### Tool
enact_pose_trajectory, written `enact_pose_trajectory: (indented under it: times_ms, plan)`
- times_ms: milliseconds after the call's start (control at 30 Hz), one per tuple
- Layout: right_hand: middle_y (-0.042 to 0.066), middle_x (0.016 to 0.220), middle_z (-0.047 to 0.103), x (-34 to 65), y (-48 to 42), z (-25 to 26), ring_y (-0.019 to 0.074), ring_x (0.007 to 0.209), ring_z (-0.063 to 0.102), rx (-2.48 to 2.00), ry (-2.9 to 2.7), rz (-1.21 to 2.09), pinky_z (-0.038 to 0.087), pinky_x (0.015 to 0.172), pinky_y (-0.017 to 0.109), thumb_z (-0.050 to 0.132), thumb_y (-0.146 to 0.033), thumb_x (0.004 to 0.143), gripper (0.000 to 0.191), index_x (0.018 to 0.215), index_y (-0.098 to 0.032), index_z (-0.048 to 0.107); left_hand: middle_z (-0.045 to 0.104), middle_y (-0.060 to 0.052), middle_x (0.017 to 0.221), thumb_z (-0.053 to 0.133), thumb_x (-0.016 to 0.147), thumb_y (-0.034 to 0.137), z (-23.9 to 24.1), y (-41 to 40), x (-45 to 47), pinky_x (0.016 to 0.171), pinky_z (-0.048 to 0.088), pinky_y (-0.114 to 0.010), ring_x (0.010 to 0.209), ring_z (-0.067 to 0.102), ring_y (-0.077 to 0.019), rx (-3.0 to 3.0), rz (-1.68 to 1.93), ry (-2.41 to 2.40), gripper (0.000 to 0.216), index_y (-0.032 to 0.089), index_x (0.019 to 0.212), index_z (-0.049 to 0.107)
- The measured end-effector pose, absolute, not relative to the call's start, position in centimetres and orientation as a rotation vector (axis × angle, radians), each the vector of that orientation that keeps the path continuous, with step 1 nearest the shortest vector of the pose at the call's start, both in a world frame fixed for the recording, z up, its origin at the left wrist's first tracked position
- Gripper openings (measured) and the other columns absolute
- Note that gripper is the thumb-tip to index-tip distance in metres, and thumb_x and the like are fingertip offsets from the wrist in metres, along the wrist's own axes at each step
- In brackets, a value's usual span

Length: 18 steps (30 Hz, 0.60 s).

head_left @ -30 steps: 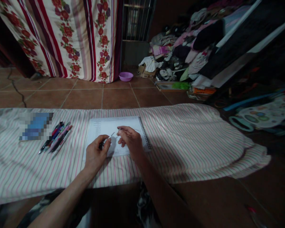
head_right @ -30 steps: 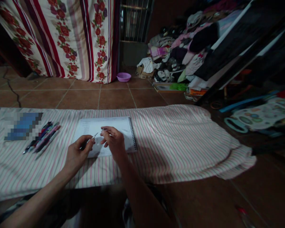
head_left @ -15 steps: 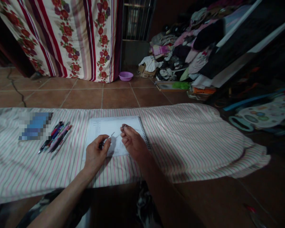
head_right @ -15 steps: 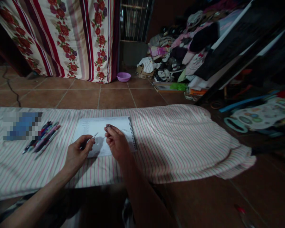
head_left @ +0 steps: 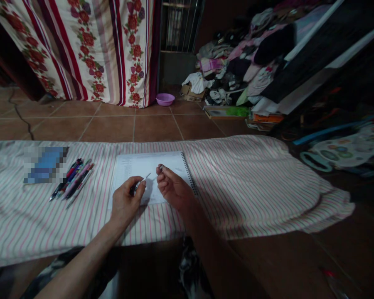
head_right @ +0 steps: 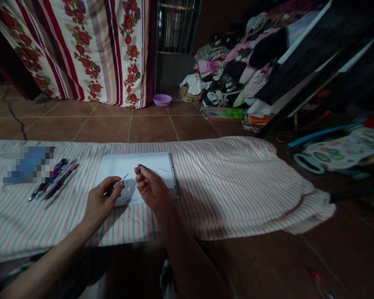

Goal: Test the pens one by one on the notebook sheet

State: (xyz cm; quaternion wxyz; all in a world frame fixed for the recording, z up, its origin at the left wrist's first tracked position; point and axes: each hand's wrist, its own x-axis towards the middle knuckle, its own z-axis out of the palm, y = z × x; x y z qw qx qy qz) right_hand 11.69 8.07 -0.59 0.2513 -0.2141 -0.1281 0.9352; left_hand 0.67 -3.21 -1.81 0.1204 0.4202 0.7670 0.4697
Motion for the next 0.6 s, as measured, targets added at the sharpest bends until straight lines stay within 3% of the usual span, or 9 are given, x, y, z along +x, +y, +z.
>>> enact_pose_trajectory:
  times_ms: [267, 600]
  plan:
    - [0.002, 0.074, 0.066, 11.66, 8.09, -0.6, 0.0014, 0.054, 0.057, -0.508, -0.149, 2.695, 0.043, 0.043, 0.006, 0.043, -0.014, 0.092, 0.017, 0.084, -0.012, 0.058, 0.062, 0.0, 0.065, 0.05, 0.081, 0.045, -1.44, -3.18, 0.78, 0.055, 0.043, -0.024, 0.055, 0.057, -0.0133, 1.277, 1.353, 2.248, 0.029, 0.019, 0.086, 0.061]
    - [-0.001, 0.07, 0.066, 11.21, 7.86, -0.66, 0.0009, 0.052, 0.056, -0.505, -0.241, 2.703, 0.042, 0.041, 0.005, 0.058, -0.018, 0.084, 0.009, 0.076, -0.015, 0.059, 0.063, 0.001, 0.064, 0.05, 0.081, 0.045, -1.21, -3.17, 0.85, 0.053, 0.042, -0.024, 0.053, 0.056, -0.0129, 1.285, 1.36, 2.261, 0.029, 0.018, 0.086, 0.062]
